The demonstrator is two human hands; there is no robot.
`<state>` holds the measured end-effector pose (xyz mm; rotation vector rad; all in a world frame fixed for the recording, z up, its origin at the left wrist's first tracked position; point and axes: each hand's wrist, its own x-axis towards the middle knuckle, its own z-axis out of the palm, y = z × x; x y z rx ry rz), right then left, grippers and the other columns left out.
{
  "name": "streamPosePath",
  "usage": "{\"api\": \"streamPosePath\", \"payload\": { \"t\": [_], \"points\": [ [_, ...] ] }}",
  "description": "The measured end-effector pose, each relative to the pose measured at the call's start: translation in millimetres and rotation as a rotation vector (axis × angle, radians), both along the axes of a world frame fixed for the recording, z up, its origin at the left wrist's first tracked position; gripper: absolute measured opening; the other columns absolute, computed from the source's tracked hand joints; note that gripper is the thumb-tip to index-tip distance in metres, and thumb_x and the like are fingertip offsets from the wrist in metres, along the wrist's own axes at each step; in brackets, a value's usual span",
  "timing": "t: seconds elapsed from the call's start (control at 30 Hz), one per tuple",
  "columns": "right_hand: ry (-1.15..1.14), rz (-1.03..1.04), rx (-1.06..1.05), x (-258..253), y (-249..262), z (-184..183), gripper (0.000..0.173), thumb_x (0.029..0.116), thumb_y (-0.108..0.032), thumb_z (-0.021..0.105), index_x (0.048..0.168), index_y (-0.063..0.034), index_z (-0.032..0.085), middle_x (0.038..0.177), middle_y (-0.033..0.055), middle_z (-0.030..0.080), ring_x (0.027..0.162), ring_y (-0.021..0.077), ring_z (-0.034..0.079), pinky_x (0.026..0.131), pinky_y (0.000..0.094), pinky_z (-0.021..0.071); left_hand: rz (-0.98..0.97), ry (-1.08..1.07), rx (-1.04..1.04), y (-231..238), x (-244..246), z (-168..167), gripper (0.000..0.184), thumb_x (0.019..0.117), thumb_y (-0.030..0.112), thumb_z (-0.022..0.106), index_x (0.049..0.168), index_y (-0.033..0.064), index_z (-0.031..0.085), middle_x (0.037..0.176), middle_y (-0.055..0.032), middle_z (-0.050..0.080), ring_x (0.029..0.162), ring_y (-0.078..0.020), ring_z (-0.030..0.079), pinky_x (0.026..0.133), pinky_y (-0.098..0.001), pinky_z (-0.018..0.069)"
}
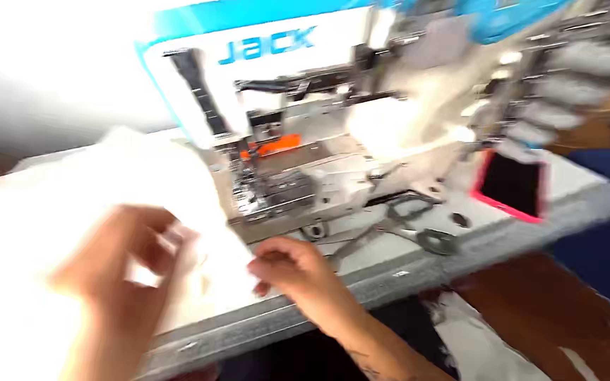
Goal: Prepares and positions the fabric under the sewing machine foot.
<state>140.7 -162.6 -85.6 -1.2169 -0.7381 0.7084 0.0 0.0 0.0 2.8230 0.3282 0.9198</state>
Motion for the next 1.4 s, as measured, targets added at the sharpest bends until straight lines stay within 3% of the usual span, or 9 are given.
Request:
{"api": "streamPosePath", "payload": {
  "t": [0.1, 0.23, 0.53, 0.9, 1.03, 1.13, 1.23, 1.3, 1.4],
  "points": [
    [0.02, 0.001, 0.035, -1, 4, -14, 0.011, 0.0958, -0.016, 0.068, 0.098, -0.0054, 0.071, 0.085, -0.0052, 0.071, 0.078, 0.0026, 0.069, 0.074, 0.0217, 0.0598, -0.041, -0.103, -0.207, -51, -2, -73, 0.034, 0.0937, 0.037, 0.074, 0.094, 0.003, 0.068, 0.085, -0.0102, 0.07, 0.07, -0.0112, 0.066, 0.062, -0.0234, 0.0556],
    [-0.011, 0.052, 0.197, -4, 3, -33, 0.016, 0.099, -0.027, 0.065, 0.1, -0.0142, 0.074, 0.095, -0.009, 0.072, 0.091, -0.001, 0.067, 0.084, 0.0186, 0.0553, -0.075, -0.387, -0.491, -59, 5, -128, 0.012, 0.094, 0.014, 0.068, 0.092, 0.002, 0.065, 0.088, -0.0053, 0.069, 0.077, -0.0021, 0.067, 0.069, -0.0159, 0.0591],
    [-0.619, -0.151, 0.145, -6, 14, -59, 0.031, 0.0922, -0.018, 0.071, 0.12, -0.0049, 0.067, 0.118, 0.0055, 0.07, 0.114, 0.0057, 0.064, 0.099, 0.0202, 0.0533, -0.07, -0.563, -0.615, -51, 18, -139, 0.01, 0.0928, 0.006, 0.071, 0.101, 0.0003, 0.072, 0.102, -0.006, 0.073, 0.092, -0.007, 0.072, 0.082, -0.0217, 0.0623],
    [-0.547, -0.143, 0.174, -11, 8, -48, 0.016, 0.0964, -0.009, 0.062, 0.1, -0.002, 0.076, 0.093, -0.0001, 0.076, 0.086, -0.0061, 0.067, 0.08, 0.0099, 0.0547, -0.204, -0.612, -1.006, -50, 11, -126, 0.009, 0.0915, 0.021, 0.076, 0.089, 0.0124, 0.078, 0.091, 0.0053, 0.073, 0.084, 0.0001, 0.069, 0.076, -0.0161, 0.0589],
    [-0.242, -0.09, 0.176, -12, 3, -42, 0.016, 0.0987, -0.015, 0.063, 0.108, -0.0086, 0.074, 0.098, -0.0075, 0.075, 0.091, -0.0023, 0.07, 0.083, 0.0177, 0.0591, -0.138, -0.65, -0.873, -55, 13, -123, 0.011, 0.0978, 0.012, 0.068, 0.098, 0.0042, 0.075, 0.096, 0.0002, 0.077, 0.082, -0.0035, 0.073, 0.075, -0.0198, 0.0624],
    [-0.432, -0.122, 0.222, -17, 12, -52, 0.035, 0.0976, -0.029, 0.07, 0.124, -0.0065, 0.066, 0.115, -0.0032, 0.072, 0.106, -0.0003, 0.067, 0.093, 0.019, 0.0568, -0.113, -0.607, -0.715, -58, 15, -125, 0.011, 0.0988, 0.006, 0.065, 0.101, -0.0004, 0.073, 0.098, -0.0024, 0.077, 0.088, -0.0044, 0.073, 0.082, -0.0208, 0.0619],
    [-0.596, -0.246, 0.173, -15, 17, -50, 0.022, 0.1007, -0.014, 0.058, 0.111, -0.0023, 0.074, 0.095, -0.0007, 0.075, 0.085, -0.0064, 0.065, 0.078, 0.0097, 0.0536, -0.039, -0.576, -0.51, -58, 13, -123, 0.014, 0.1053, 0.009, 0.051, 0.104, 0.004, 0.064, 0.103, -0.0033, 0.07, 0.102, -0.0035, 0.068, 0.09, -0.0179, 0.0559],
    [-0.662, -0.25, 0.137, -14, 19, -49, 0.022, 0.099, -0.013, 0.061, 0.113, -0.0016, 0.074, 0.102, 0.0032, 0.076, 0.094, -0.0019, 0.07, 0.086, 0.0131, 0.0561, 0.009, -0.531, -0.411, -62, 11, -120, 0.017, 0.1107, 0.015, 0.038, 0.109, 0.0074, 0.053, 0.102, -0.0022, 0.061, 0.099, 0.0006, 0.061, 0.09, -0.014, 0.0498],
    [-0.719, -0.314, 0.156, -16, 22, -50, 0.019, 0.091, -0.014, 0.068, 0.105, -0.0018, 0.074, 0.098, 0.0041, 0.076, 0.094, -0.0019, 0.069, 0.085, 0.0115, 0.0544, 0.038, -0.436, -0.283, -72, 1, -123, 0.017, 0.1051, 0.021, 0.059, 0.109, 0.0055, 0.054, 0.09, -0.0051, 0.059, 0.082, -0.0047, 0.059, 0.078, -0.0137, 0.0496]
  ]
}}
